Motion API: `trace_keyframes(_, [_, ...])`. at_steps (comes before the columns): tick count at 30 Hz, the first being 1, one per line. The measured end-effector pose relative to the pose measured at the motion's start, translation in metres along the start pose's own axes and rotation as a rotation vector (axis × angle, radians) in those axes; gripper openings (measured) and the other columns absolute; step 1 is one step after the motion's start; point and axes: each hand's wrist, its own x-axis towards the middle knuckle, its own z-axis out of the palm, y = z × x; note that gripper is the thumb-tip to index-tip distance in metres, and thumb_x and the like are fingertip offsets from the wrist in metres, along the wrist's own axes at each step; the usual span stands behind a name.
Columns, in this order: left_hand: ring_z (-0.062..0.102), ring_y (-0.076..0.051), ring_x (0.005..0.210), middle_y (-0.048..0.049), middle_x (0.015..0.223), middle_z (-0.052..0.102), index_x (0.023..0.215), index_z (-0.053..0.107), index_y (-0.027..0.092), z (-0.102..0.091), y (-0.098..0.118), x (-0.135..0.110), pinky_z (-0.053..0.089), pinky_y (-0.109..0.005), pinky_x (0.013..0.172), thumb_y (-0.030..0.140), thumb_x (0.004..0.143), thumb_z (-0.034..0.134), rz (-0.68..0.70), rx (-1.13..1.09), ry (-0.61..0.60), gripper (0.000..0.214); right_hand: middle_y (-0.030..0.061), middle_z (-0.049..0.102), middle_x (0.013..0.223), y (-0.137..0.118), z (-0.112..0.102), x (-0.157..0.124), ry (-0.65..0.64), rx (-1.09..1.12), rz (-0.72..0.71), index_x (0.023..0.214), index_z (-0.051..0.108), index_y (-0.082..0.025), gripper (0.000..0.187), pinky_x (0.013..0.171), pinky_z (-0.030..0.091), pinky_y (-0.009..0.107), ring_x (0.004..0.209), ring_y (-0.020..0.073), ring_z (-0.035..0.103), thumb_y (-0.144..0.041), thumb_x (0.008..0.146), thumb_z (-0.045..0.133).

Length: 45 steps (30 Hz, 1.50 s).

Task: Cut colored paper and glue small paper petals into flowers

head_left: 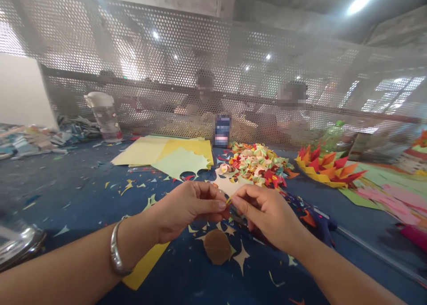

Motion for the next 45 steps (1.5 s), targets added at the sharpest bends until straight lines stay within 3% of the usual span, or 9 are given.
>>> trace_keyframes(6, [0.060, -0.012, 0.070, -0.0022, 0.073, 0.067, 0.075, 0.065, 0.014, 0.0004, -0.0023, 0.0014, 0.046, -0.026, 0.071, 0.023, 0.067, 0.072, 0.036, 0.103, 0.057, 0.013, -0.0027, 0.052, 0.062, -0.0002, 0.0009, 0.0009, -0.001, 0.013, 0.006, 0.076, 0.057, -0.020, 0.025, 0.044, 0.039, 0.022, 0.044, 0.0077, 0.050, -0.038, 0.090, 0.047])
trace_keyframes(23, [0.063, -0.014, 0.068, -0.0007, 0.068, 0.066, 0.076, 0.056, 0.016, -0.0001, -0.0046, 0.0049, 0.048, -0.029, 0.068, 0.022, 0.065, 0.074, 0.077, 0.070, 0.082, 0.022, -0.0034, 0.053, 0.055, -0.0006, -0.0001, 0.0009, 0.038, 0.031, 0.001, 0.069, 0.055, -0.019, 0.035, 0.043, 0.037, 0.021, 0.040, 0.0067, 0.049, -0.041, 0.092, 0.042])
trace_keyframes(27, [0.064, -0.015, 0.067, -0.0006, 0.067, 0.066, 0.075, 0.055, 0.016, 0.0006, -0.0053, 0.0054, 0.048, -0.030, 0.068, 0.022, 0.064, 0.074, 0.085, 0.085, 0.106, 0.023, -0.0031, 0.055, 0.059, -0.0008, 0.0001, 0.0002, 0.034, 0.046, 0.010, 0.073, 0.057, -0.020, 0.029, 0.043, 0.038, 0.021, 0.042, 0.0069, 0.050, -0.041, 0.091, 0.046])
trace_keyframes(35, [0.064, -0.015, 0.071, -0.0026, 0.074, 0.069, 0.084, 0.061, 0.017, -0.0002, -0.0073, 0.0071, 0.047, -0.029, 0.068, 0.023, 0.068, 0.072, 0.075, 0.076, 0.064, 0.021, -0.0017, 0.058, 0.066, 0.0003, 0.0004, 0.0007, 0.021, -0.004, -0.006, 0.076, 0.057, -0.020, 0.025, 0.044, 0.039, 0.022, 0.043, 0.0069, 0.051, -0.037, 0.090, 0.047])
trace_keyframes(45, [0.059, -0.011, 0.067, -0.0018, 0.071, 0.067, 0.073, 0.063, 0.015, 0.0009, -0.0040, 0.0026, 0.044, -0.024, 0.065, 0.022, 0.071, 0.069, 0.091, 0.087, 0.020, 0.009, -0.0021, 0.057, 0.066, 0.0016, 0.0009, -0.0003, 0.008, 0.006, -0.001, 0.075, 0.056, -0.019, 0.024, 0.044, 0.038, 0.022, 0.044, 0.0070, 0.051, -0.035, 0.091, 0.046])
